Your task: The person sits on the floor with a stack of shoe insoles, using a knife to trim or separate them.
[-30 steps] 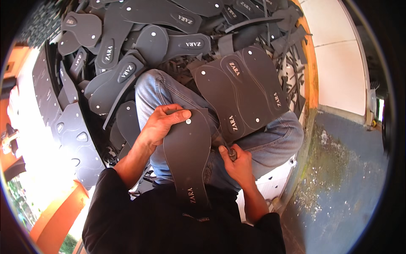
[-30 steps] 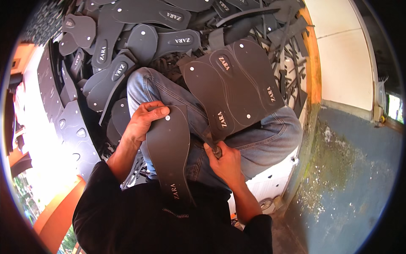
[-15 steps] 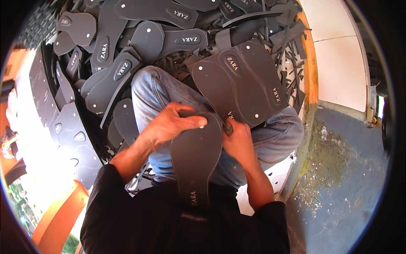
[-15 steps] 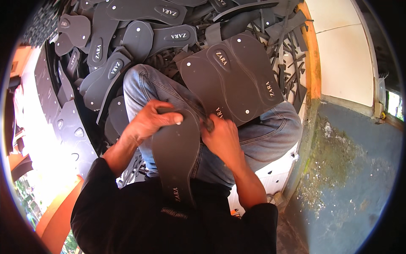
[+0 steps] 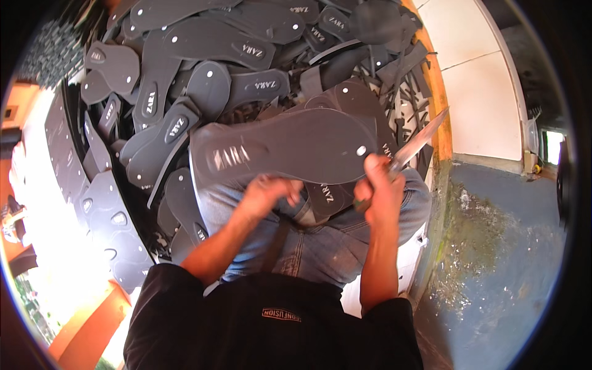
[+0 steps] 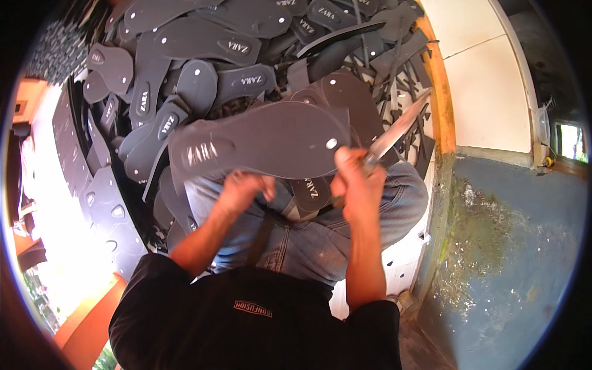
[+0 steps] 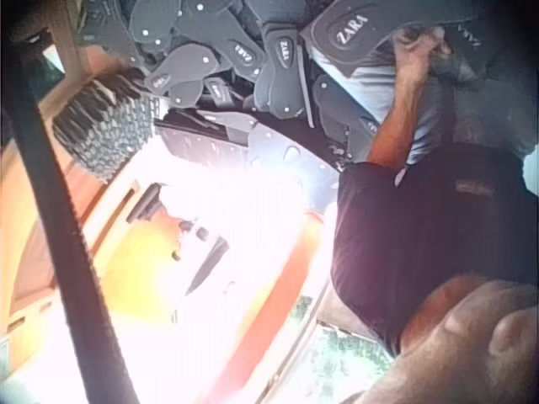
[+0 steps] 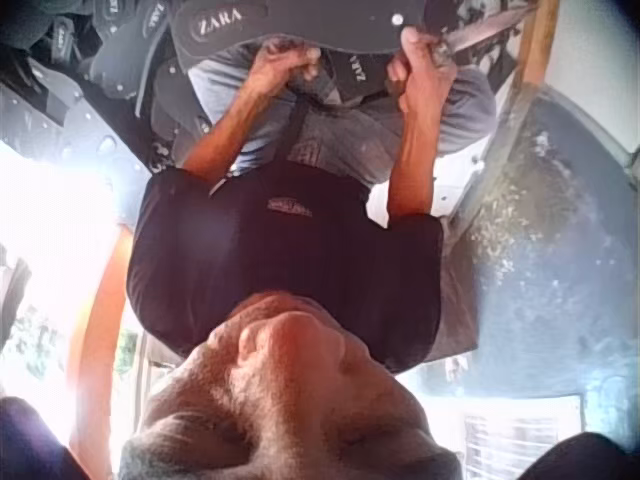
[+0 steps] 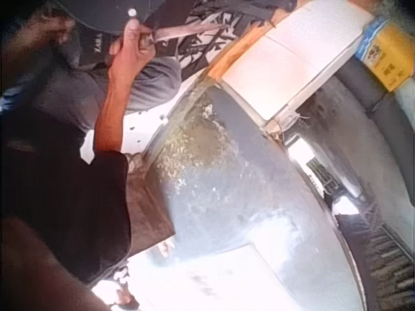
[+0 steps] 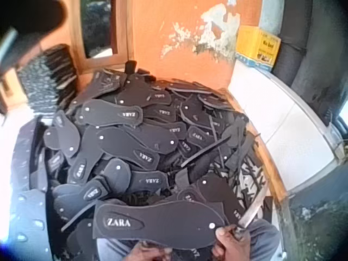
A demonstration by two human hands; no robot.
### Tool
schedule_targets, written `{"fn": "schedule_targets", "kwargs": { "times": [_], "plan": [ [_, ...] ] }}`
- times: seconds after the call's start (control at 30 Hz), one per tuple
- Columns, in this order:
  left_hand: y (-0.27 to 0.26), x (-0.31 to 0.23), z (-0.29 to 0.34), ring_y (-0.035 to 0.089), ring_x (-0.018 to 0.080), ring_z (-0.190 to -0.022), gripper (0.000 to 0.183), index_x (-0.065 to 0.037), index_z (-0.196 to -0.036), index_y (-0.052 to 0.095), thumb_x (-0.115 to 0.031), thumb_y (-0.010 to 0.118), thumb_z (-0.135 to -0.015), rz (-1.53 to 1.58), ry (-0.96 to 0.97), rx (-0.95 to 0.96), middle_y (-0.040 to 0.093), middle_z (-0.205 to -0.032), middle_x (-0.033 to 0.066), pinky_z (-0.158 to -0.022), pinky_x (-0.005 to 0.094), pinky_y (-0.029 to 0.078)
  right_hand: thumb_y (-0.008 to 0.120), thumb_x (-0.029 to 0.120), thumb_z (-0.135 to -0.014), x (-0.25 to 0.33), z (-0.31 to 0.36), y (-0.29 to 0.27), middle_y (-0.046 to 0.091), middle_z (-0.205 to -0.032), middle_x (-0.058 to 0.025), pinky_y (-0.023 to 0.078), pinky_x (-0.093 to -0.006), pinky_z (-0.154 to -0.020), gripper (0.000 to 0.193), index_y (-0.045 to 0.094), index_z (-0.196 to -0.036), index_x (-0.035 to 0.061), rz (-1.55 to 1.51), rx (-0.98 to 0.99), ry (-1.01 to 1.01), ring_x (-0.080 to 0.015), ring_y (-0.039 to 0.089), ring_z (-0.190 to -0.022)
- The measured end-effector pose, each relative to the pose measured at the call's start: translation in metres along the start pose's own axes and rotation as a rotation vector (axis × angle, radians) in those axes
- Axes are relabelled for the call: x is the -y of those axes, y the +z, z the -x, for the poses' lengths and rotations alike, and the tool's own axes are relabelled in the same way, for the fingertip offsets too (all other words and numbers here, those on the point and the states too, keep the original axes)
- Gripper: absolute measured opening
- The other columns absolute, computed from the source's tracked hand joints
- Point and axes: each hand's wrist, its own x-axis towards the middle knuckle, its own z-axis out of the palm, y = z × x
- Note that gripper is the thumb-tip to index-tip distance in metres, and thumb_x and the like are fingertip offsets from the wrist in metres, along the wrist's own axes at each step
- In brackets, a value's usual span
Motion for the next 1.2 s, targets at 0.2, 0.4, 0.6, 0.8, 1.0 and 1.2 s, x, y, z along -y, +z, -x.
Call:
{"fn": "schedule_targets", "kwargs": {
  "times": [0.2,0.4,0.6,0.8,1.0,1.2],
  "plan": [
    [0.076,0.021,0.000,0.048,0.0108,-0.045,0.024,-0.005,-0.089,0.057,-0.027,0.065,-0.085,0.379,-0.027,-0.226,0.051,-0.061,0.0022,-0.038,0.0225,0.036,0.064,0.024,-0.088,-0.031,0.044,0.008,0.048,-0.052,0.0009,0.032,-0.0255,-0.040,0.030,0.054,-0.070,0.0019,0.205,-0.014,-0.175,-0.0073,0.042,-0.044],
    [0.104,0.016,0.004,0.046,0.0083,-0.047,0.023,-0.006,-0.087,0.056,-0.026,0.068,-0.084,0.490,-0.136,-0.330,0.052,-0.067,0.0013,-0.036,0.0214,0.035,0.065,0.030,-0.087,-0.046,0.070,-0.062,0.043,-0.045,-0.0119,0.034,-0.0345,-0.042,0.043,0.047,-0.061,0.0003,0.918,-0.148,-0.166,-0.0201,0.044,-0.040],
    [0.094,0.027,0.009,0.047,0.0078,-0.047,0.019,-0.006,-0.089,0.056,-0.021,0.068,-0.083,0.475,-0.118,-0.339,0.053,-0.068,0.0016,-0.035,0.0218,0.036,0.063,0.026,-0.088,-0.059,0.090,-0.064,0.042,-0.048,-0.0123,0.032,-0.0349,-0.044,0.040,0.047,-0.062,-0.0012,1.045,-0.145,-0.064,-0.0177,0.035,-0.044],
    [0.071,0.044,0.035,0.047,0.0084,-0.042,0.018,-0.003,-0.091,0.057,-0.015,0.068,-0.083,0.393,-0.171,-0.279,0.055,-0.064,0.0031,-0.033,0.0217,0.035,0.060,0.020,-0.083,-0.063,0.063,-0.055,0.057,-0.063,-0.0245,0.044,-0.0492,-0.058,0.026,0.056,-0.069,-0.0012,1.197,0.075,-0.087,-0.0450,0.056,-0.063],
    [0.051,0.039,0.057,0.046,0.0087,-0.041,0.021,-0.001,-0.093,0.059,-0.015,0.069,-0.081,0.351,-0.169,-0.416,0.058,-0.067,0.0042,-0.032,0.0207,0.034,0.061,0.025,-0.085,-0.064,0.020,-0.017,0.060,-0.062,-0.0160,0.045,-0.0381,-0.054,0.029,0.058,-0.074,-0.0011,0.933,0.216,-0.140,-0.0304,0.058,-0.057],
    [0.028,0.021,0.079,0.050,0.0090,-0.045,0.030,-0.001,-0.102,0.059,-0.020,0.070,-0.081,0.153,-0.364,-0.234,0.062,-0.078,0.0047,-0.036,0.0213,0.038,0.064,0.024,-0.088,-0.049,0.035,0.005,0.051,-0.060,0.0050,0.032,-0.0211,-0.048,0.027,0.059,-0.072,0.0022,0.411,0.387,0.329,-0.0015,0.041,-0.055]
  ]
}}
